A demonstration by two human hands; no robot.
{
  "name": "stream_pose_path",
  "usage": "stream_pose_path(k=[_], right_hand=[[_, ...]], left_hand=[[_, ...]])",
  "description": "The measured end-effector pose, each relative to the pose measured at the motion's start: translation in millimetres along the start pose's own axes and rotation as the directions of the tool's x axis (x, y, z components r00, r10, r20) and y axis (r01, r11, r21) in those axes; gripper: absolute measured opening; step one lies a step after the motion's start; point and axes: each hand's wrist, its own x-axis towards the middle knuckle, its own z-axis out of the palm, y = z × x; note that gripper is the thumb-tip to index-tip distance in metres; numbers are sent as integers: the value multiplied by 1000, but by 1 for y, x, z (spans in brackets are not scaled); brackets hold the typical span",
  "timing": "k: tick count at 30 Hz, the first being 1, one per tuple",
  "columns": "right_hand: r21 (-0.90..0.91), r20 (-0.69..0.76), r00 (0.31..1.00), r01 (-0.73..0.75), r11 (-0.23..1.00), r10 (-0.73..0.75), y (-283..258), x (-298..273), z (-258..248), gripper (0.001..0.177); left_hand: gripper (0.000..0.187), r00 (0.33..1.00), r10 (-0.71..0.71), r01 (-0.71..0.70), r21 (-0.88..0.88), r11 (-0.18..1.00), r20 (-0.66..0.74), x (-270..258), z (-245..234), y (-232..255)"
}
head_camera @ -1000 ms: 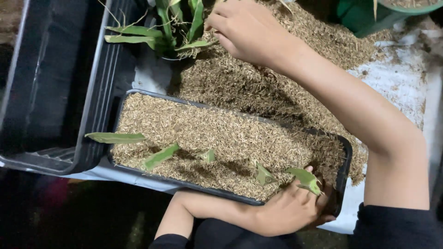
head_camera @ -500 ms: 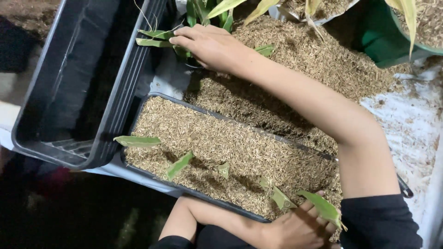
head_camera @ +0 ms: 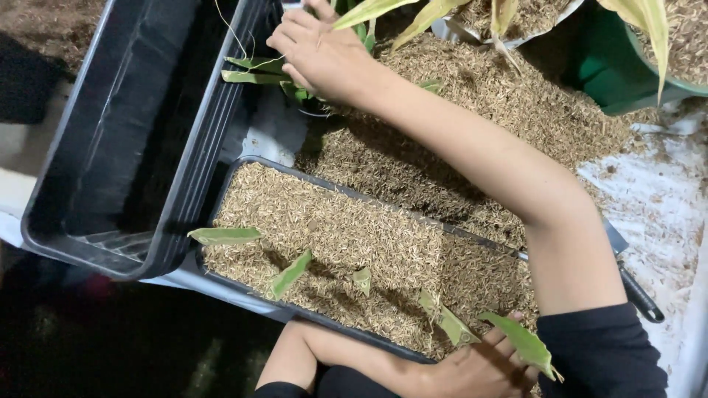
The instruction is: Planting plant cuttings into a tray filled with rice husk using a trowel and hands.
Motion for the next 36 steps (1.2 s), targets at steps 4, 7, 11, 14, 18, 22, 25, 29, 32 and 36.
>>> stream_pose_path(k=[4, 7, 11, 14, 18, 22, 25, 29, 32, 36], right_hand=[[449, 318, 945, -225, 865, 81, -22, 16, -5, 56], [508, 353, 923, -328, 796, 155, -30, 20, -2, 48], [500, 208, 964, -249, 830, 164, -23, 9, 10, 18], [536, 165, 962, -272, 800, 216, -25, 8, -15, 19], [537, 86, 963, -261, 802, 256, -34, -1, -65, 30], [540, 224, 951, -302, 785, 212, -48, -33, -110, 31], [583, 418, 868, -482, 654, 267, -55, -59, -160, 65], [700, 86, 950, -272, 660, 301, -56, -112, -196, 42], [668, 91, 873, -411, 621, 480, -58, -153, -237, 42], [577, 75, 775, -547, 606, 628, -75, -217, -288, 24]], left_hand=[[35, 987, -23, 19, -25, 1000, -156, 4, 10, 0], [37, 980, -2, 14, 58, 998, -201, 2, 34, -7], [37, 972, 6, 36, 178, 983, -234, 0, 46, -10], [34, 978, -53, 52, -8, 999, -202, 1, 25, -5], [27, 993, 25, -7, 149, 989, -114, 10, -26, 7], [40, 997, 45, -20, 339, 941, -68, 8, -6, 5], [48, 988, 6, 41, 298, 954, -155, 12, -34, 12], [61, 1000, 1, -8, 368, 930, 18, 9, -34, 12], [53, 999, -22, 28, 286, 958, -23, 8, -35, 13], [73, 999, -17, 1, 398, 917, 36, 11, -43, 17]])
